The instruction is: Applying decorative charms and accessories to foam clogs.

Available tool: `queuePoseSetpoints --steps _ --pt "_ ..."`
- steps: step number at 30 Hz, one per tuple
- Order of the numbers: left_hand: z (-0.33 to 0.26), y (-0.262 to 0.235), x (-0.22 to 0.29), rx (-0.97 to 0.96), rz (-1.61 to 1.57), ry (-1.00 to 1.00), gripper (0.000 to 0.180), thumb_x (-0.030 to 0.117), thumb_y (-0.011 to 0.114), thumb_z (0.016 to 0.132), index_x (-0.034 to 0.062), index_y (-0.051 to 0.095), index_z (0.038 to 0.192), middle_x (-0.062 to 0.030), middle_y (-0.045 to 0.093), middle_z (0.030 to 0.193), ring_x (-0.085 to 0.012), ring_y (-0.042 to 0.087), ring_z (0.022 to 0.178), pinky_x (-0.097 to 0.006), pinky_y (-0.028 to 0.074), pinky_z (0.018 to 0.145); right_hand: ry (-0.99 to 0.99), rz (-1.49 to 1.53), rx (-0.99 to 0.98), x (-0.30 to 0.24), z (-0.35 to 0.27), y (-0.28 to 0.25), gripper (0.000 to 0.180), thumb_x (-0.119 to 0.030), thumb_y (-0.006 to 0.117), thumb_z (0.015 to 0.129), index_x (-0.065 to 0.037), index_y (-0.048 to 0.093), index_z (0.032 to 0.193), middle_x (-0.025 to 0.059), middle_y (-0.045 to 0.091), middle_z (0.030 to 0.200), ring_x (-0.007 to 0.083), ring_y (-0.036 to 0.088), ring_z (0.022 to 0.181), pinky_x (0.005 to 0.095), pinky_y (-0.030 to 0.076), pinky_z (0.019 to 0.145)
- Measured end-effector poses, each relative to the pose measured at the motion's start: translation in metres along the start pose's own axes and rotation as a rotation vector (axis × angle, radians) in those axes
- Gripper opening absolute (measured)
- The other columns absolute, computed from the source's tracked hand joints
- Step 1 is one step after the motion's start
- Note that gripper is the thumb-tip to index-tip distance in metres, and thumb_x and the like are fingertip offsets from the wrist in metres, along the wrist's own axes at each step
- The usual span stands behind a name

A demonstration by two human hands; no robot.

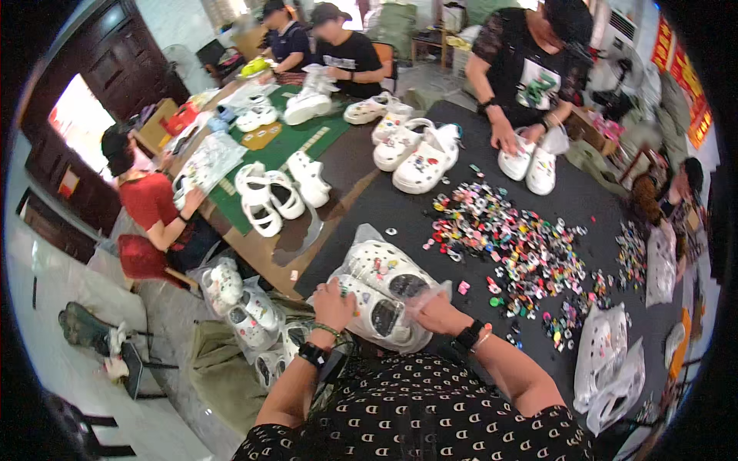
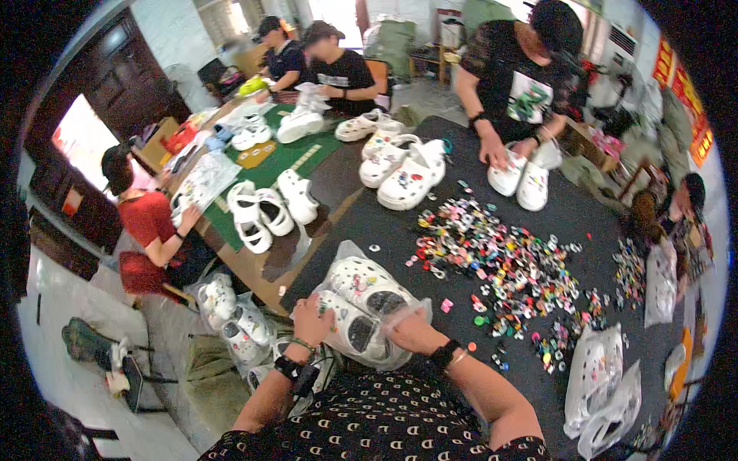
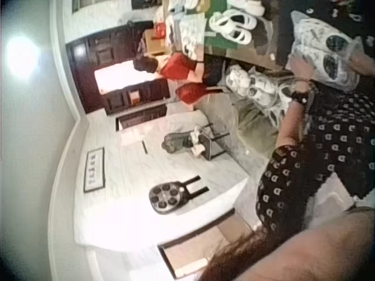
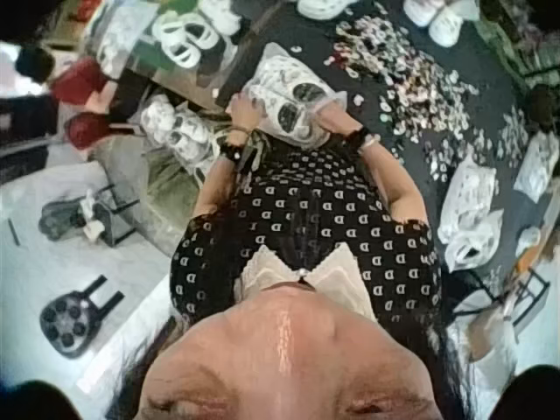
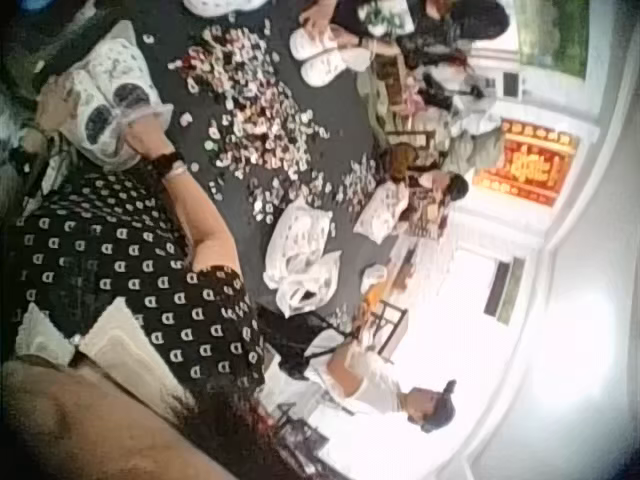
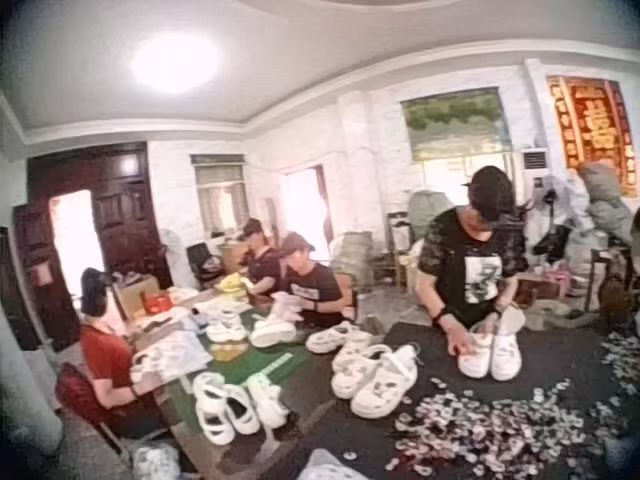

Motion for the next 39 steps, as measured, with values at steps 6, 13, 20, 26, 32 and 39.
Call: queuePoseSetpoints --steps 6,13,20,26,32,39 --pt "0.002 -0.011 0.006 -0.066 -0.047 -0.043 0.052 0.029 0.063 0.072 -0.0042 0.055 0.112 -0.0266 0.057 0.093 -0.0415 0.055 0.089 -0.048 0.044 0.08 0.246 -0.205 -0.396 -0.029 0.019 -0.003 0.061 -0.057 0.042 0.087 -0.012 0.054 0.125 0.0169 0.063 0.115 0.0342 0.058 0.108 0.0578 0.031 0.091" --pt "-0.003 -0.012 0.006 -0.113 -0.017 -0.097 0.053 0.03 0.066 0.072 0.0012 0.054 0.115 -0.0258 0.058 0.093 -0.0425 0.056 0.09 -0.049 0.046 0.079 0.356 -0.215 -0.589 -0.017 0.027 -0.008 0.047 -0.038 0.054 0.071 -0.009 0.064 0.107 0.0181 0.065 0.109 0.0373 0.06 0.104 0.0598 0.034 0.093" --pt "-0.013 -0.015 0.0 -0.094 -0.087 -0.103 0.052 0.027 0.068 0.074 -0.0024 0.054 0.113 -0.0253 0.059 0.088 -0.0422 0.058 0.083 -0.048 0.049 0.074 0.295 -0.406 -0.528 -0.011 0.027 -0.004 0.037 -0.037 0.061 0.071 -0.012 0.07 0.097 0.0151 0.068 0.102 0.0358 0.062 0.1 0.0561 0.039 0.092" --pt "-0.001 -0.015 -0.01 -0.128 -0.099 -0.292 0.047 0.035 0.063 0.082 0.0017 0.056 0.115 -0.0233 0.06 0.1 -0.0405 0.056 0.097 -0.047 0.046 0.085 0.341 -0.485 -0.402 0.005 0.024 0.019 0.027 -0.03 0.059 0.075 -0.014 0.071 0.092 0.0134 0.068 0.09 0.0325 0.064 0.09 0.0509 0.04 0.081" --pt "0.014 0.003 -0.04 -0.194 -0.151 -0.356 0.053 0.047 0.048 0.092 0.0056 0.054 0.125 -0.0198 0.058 0.118 -0.0356 0.056 0.109 -0.046 0.044 0.091 0.205 -0.523 -0.178 -0.01 0.001 -0.011 0.021 -0.022 0.061 0.07 -0.017 0.07 0.089 0.0081 0.069 0.091 0.0292 0.063 0.089 0.0517 0.037 0.084" --pt "0.012 -0.005 0.013 -0.269 -0.793 -0.37 0.047 0.04 0.049 0.094 -0.004 0.063 0.104 -0.0133 0.068 0.088 -0.0206 0.062 0.083 -0.033 0.047 0.076 0.017 -0.49 0.024 -0.024 -0.024 -0.062 0.023 -0.015 0.061 0.066 -0.012 0.068 0.087 0.009 0.067 0.098 0.0293 0.06 0.1 0.0495 0.039 0.086"
Point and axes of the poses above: each hand's wrist, its own z-axis towards the middle knuckle, its own y-axis out of the palm, x = y × z, the point moved 3 cm from there along z, towards the middle knuckle
